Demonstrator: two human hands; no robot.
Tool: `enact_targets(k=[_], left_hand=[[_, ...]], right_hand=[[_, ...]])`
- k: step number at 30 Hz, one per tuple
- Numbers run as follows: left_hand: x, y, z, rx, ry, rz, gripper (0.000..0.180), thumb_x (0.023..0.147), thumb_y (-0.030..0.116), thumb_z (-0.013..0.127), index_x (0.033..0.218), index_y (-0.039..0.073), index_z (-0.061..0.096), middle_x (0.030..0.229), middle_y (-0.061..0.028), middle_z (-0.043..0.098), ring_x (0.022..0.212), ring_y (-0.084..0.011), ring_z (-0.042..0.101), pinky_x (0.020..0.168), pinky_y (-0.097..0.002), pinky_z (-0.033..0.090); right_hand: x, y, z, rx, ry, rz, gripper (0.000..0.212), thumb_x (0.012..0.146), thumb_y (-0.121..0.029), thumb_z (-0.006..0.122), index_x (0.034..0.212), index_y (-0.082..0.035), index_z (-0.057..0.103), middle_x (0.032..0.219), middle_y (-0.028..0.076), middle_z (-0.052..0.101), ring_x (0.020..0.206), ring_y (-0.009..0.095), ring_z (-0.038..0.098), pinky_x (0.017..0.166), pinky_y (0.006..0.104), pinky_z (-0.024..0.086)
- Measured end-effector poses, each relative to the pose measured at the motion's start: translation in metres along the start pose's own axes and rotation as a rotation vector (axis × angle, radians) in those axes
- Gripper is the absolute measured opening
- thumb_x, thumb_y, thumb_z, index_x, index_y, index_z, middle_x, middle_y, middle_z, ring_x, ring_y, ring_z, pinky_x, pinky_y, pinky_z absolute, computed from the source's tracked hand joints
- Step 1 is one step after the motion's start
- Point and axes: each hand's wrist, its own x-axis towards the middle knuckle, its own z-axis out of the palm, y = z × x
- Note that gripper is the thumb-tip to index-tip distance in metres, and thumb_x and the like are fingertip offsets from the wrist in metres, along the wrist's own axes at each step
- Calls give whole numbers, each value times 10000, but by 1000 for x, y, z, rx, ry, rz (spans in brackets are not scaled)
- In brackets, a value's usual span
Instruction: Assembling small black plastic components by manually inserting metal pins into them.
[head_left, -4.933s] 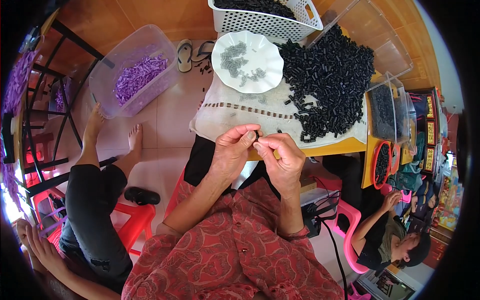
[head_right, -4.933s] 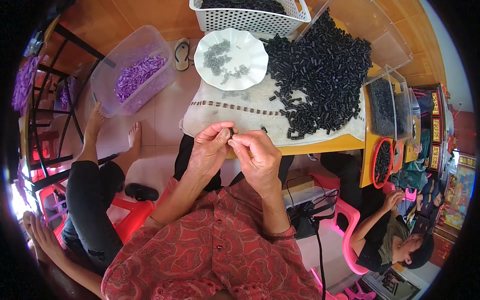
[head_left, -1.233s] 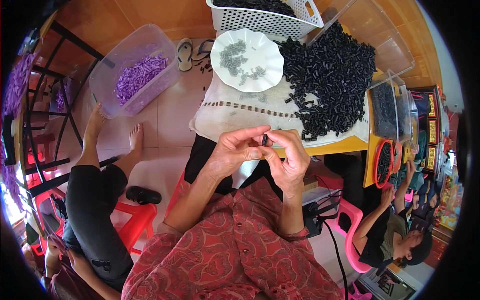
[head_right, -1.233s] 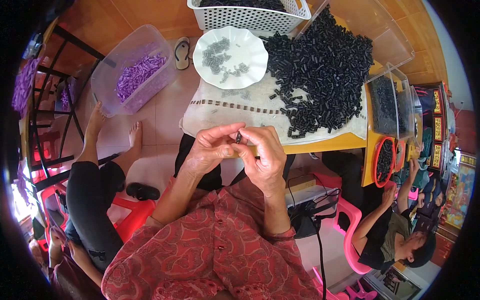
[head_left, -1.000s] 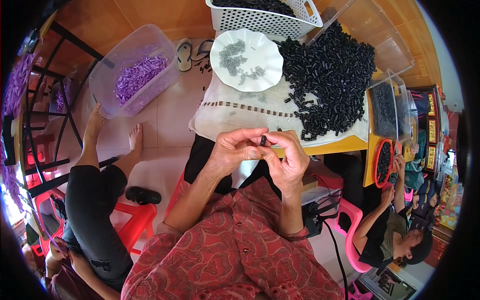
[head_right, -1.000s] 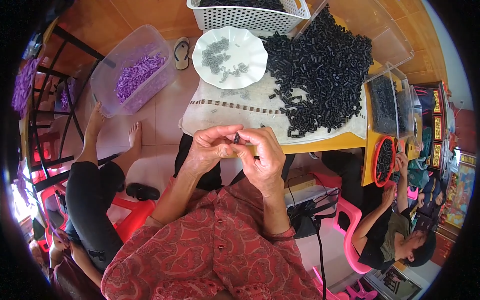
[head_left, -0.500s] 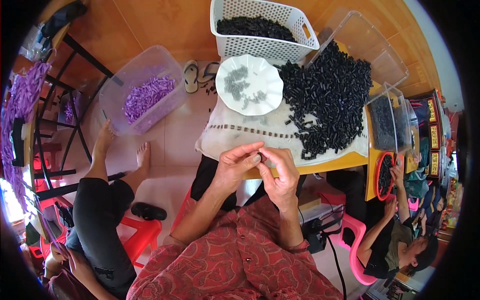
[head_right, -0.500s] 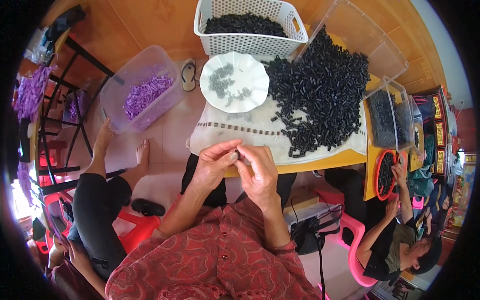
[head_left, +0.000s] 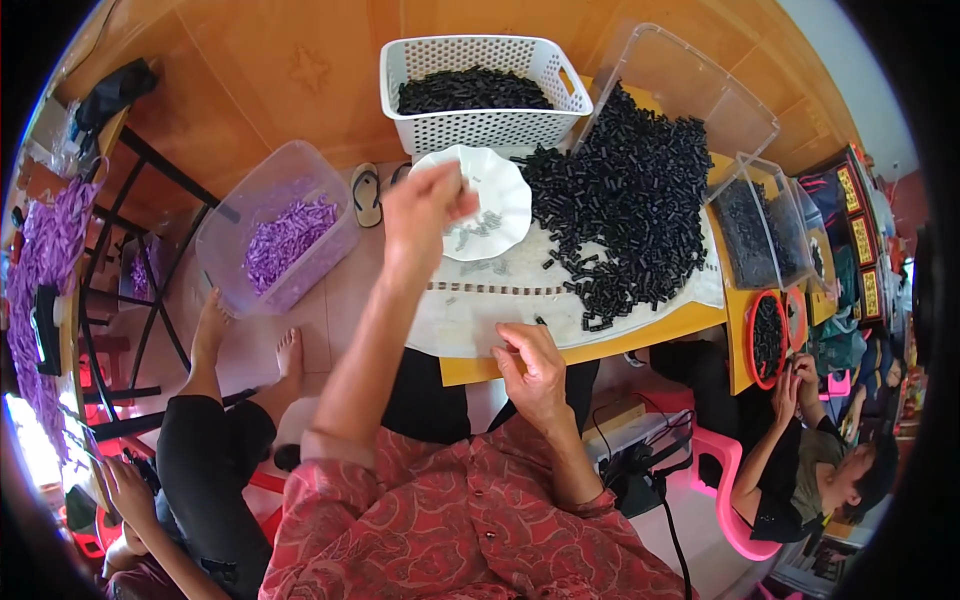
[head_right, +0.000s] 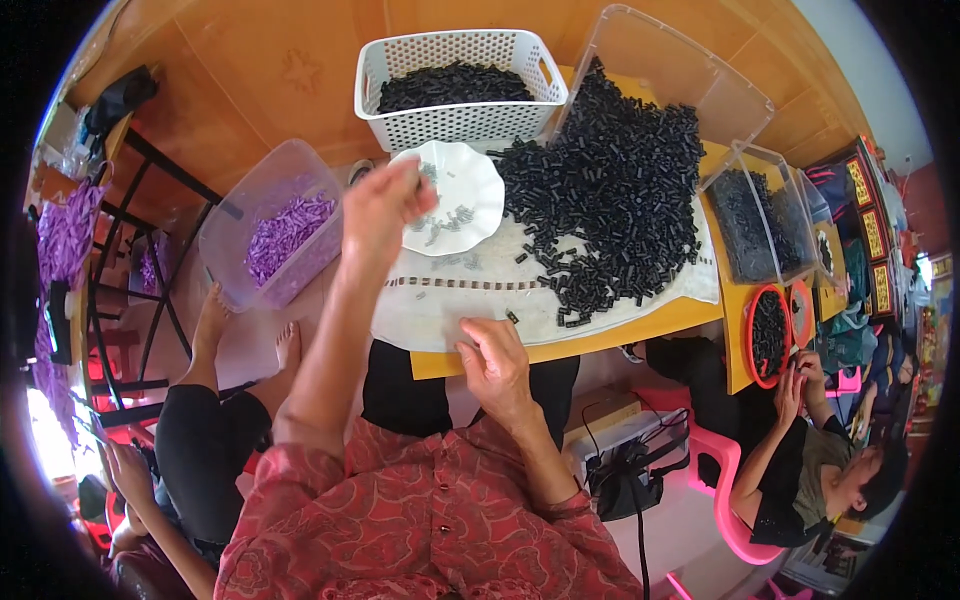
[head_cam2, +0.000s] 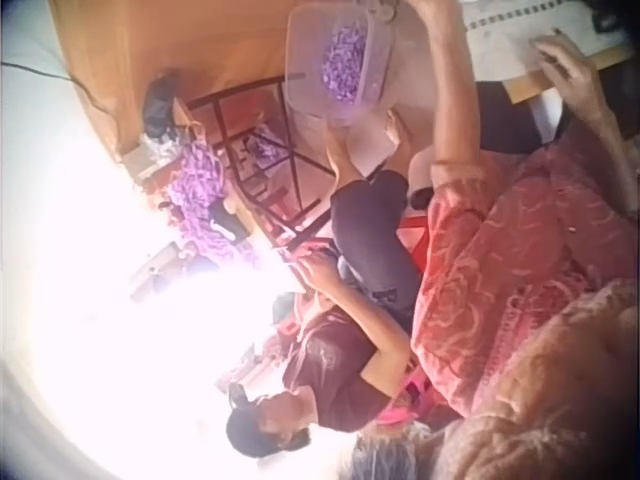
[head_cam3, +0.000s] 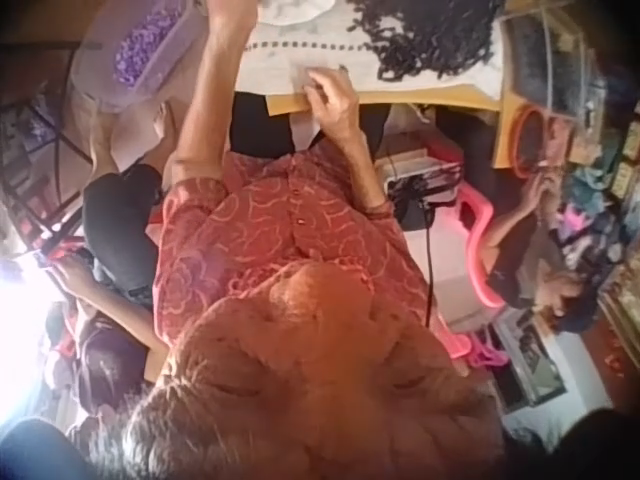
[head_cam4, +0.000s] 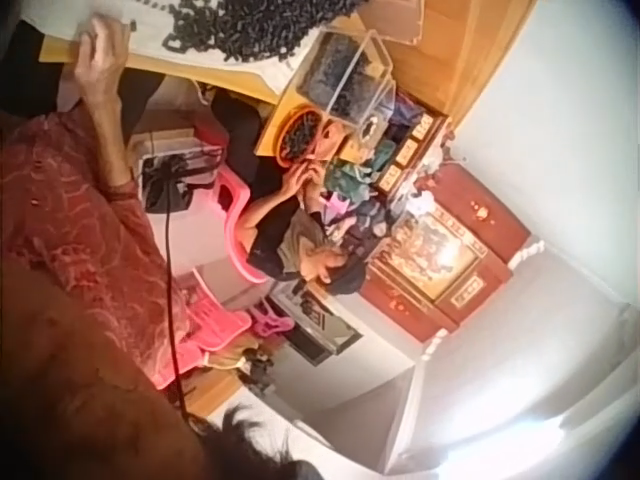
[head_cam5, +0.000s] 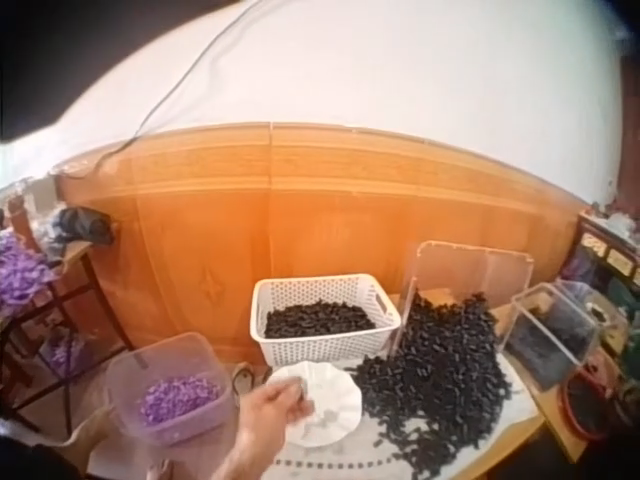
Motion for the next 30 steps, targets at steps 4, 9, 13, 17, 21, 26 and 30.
enact_targets(k=[4, 9, 13, 17, 21, 26, 30], left_hand=[[74, 33, 29, 35, -63, 161, 228, 878, 86, 612, 1016, -95, 594, 869, -109, 612, 720, -196, 640, 652, -289, 562], [87, 39, 38, 64, -92, 198, 334, 881, 86, 608, 1103, -155, 544, 947, -189, 612, 823, -237, 650, 738, -307, 566], [28, 8, 29, 110, -33, 166, 345, 887, 104, 607, 1134, -130, 549, 1015, -182, 633, 801, -218, 656, 729, -305, 553], [-42, -30, 20, 139, -109, -34, 257, 903, 72, 573, 1112, -76, 589, 964, -143, 663, 744, -171, 652, 704, -290, 547], [-87, -63, 4, 99, -109, -174, 219, 905, 58, 570, 1090, -56, 603, 958, -132, 662, 733, -159, 649, 694, -291, 554], [-118, -82, -7, 85, -97, -267, 193, 909, 40, 562, 1075, -50, 605, 963, -144, 658, 732, -162, 647, 674, -307, 567], [-126, -84, -12, 98, -92, -284, 192, 907, 45, 570, 1070, -48, 610, 966, -142, 661, 733, -160, 648, 674, -307, 568]], right_hand=[[-5, 1, -1, -94, 20, -59, 290, 743, 67, 680, 1021, 8, 624, 972, 131, 624, 724, 220, 580, 565, 274, 483], [-5, 9, -11, -119, 84, -90, 248, 753, 61, 672, 991, 4, 634, 928, 137, 628, 741, 247, 596, 581, 292, 490], [-3, 20, -22, -129, 221, -4, 203, 740, 59, 658, 929, -10, 628, 889, 140, 621, 723, 304, 613, 608, 352, 501], [5, 43, -40, -257, 308, 98, 148, 757, 54, 637, 880, -26, 619, 841, 126, 605, 694, 296, 619, 590, 352, 502], [29, 55, -44, -422, 374, 132, 143, 749, 12, 663, 877, -45, 633, 812, 112, 593, 678, 293, 611, 584, 373, 488], [53, 71, -41, -550, 330, 185, 68, 750, -74, 684, 804, -66, 644, 782, 86, 566, 655, 287, 597, 565, 391, 473], [63, 77, -40, -617, 273, 237, 67, 759, -115, 682, 779, -68, 638, 778, 96, 558, 665, 296, 600, 573, 403, 478]])
